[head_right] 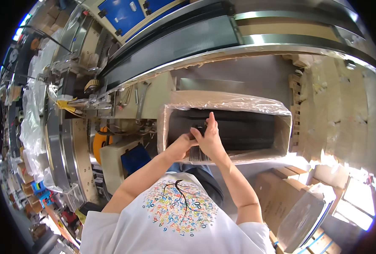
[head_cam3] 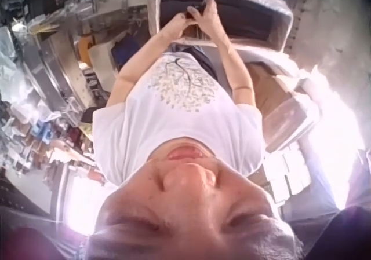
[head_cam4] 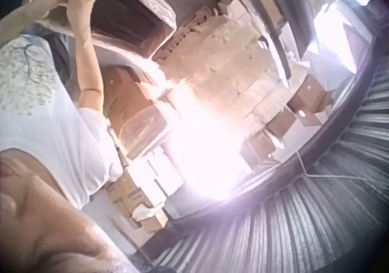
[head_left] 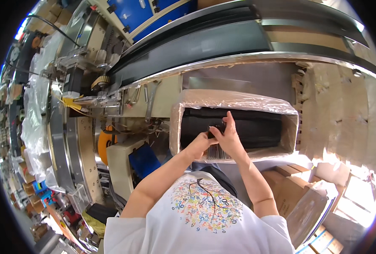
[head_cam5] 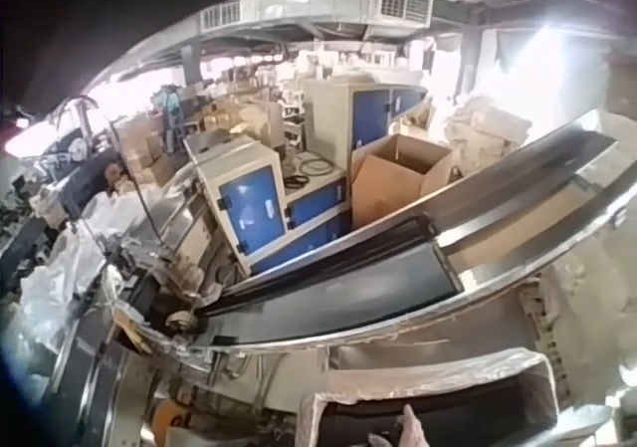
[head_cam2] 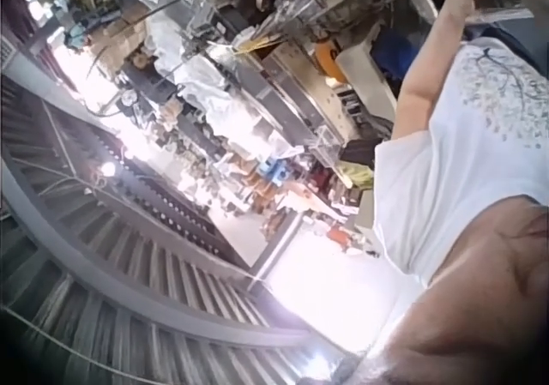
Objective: Sorting small packaged items and placing them into larger bags and boxes on a production floor.
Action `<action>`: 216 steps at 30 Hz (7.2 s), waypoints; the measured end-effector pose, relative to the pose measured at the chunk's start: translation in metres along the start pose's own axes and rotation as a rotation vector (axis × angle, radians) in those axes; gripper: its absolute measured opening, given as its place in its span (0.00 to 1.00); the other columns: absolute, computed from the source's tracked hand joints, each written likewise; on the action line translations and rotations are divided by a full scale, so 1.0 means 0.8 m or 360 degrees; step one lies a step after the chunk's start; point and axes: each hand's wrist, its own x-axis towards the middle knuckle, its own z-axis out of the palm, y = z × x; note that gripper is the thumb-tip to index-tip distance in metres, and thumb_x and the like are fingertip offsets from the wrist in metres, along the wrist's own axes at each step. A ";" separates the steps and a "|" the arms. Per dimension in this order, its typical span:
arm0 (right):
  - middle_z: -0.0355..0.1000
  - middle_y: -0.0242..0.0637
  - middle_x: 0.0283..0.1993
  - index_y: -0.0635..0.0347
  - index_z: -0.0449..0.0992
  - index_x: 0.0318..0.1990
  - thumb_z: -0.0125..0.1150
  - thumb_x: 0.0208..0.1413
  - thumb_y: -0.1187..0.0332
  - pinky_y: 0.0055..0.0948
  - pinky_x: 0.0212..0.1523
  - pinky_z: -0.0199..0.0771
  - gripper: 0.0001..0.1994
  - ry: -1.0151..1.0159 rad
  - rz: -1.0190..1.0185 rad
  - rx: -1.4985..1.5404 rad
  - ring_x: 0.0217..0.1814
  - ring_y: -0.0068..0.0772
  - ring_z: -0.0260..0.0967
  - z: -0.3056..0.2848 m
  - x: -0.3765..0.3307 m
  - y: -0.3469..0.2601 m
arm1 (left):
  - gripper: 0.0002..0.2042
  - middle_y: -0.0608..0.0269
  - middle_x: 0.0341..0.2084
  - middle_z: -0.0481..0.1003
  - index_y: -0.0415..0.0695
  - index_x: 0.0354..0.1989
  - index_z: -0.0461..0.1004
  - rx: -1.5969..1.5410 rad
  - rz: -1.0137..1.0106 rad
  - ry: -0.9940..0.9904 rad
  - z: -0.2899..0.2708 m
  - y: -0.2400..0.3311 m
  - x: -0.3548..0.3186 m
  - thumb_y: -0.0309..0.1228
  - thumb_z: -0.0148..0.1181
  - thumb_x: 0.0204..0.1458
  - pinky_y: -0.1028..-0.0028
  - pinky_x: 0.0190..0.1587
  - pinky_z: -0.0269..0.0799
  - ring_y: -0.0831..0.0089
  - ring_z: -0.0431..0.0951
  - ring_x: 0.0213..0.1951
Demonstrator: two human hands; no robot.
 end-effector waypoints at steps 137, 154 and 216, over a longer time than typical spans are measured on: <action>0.59 0.54 0.52 0.70 0.56 0.56 0.63 0.24 0.34 0.43 0.54 0.60 0.55 0.0059 0.0643 -0.1114 0.54 0.52 0.58 -0.181 0.119 0.407 | 0.43 0.58 0.66 0.41 0.49 0.64 0.48 0.3460 0.0773 -0.0455 0.179 -0.207 0.338 0.61 0.49 0.43 0.52 0.64 0.32 0.56 0.35 0.67; 0.52 0.47 0.61 0.64 0.51 0.60 0.63 0.33 0.40 0.52 0.58 0.53 0.50 -0.0262 0.1074 -0.1330 0.63 0.52 0.48 -0.175 0.116 0.399 | 0.48 0.58 0.66 0.38 0.41 0.65 0.40 0.3308 0.0715 -0.0427 0.173 -0.215 0.319 0.49 0.60 0.40 0.61 0.65 0.36 0.63 0.36 0.67; 0.66 0.23 0.30 0.63 0.73 0.39 0.65 0.42 0.77 0.16 0.35 0.63 0.14 -0.0133 -0.0607 0.0125 0.33 0.15 0.61 -0.330 0.065 -0.150 | 0.17 0.51 0.41 0.73 0.35 0.47 0.67 -0.0415 0.0039 -0.0350 0.178 0.219 -0.052 0.25 0.52 0.48 0.63 0.49 0.71 0.61 0.75 0.43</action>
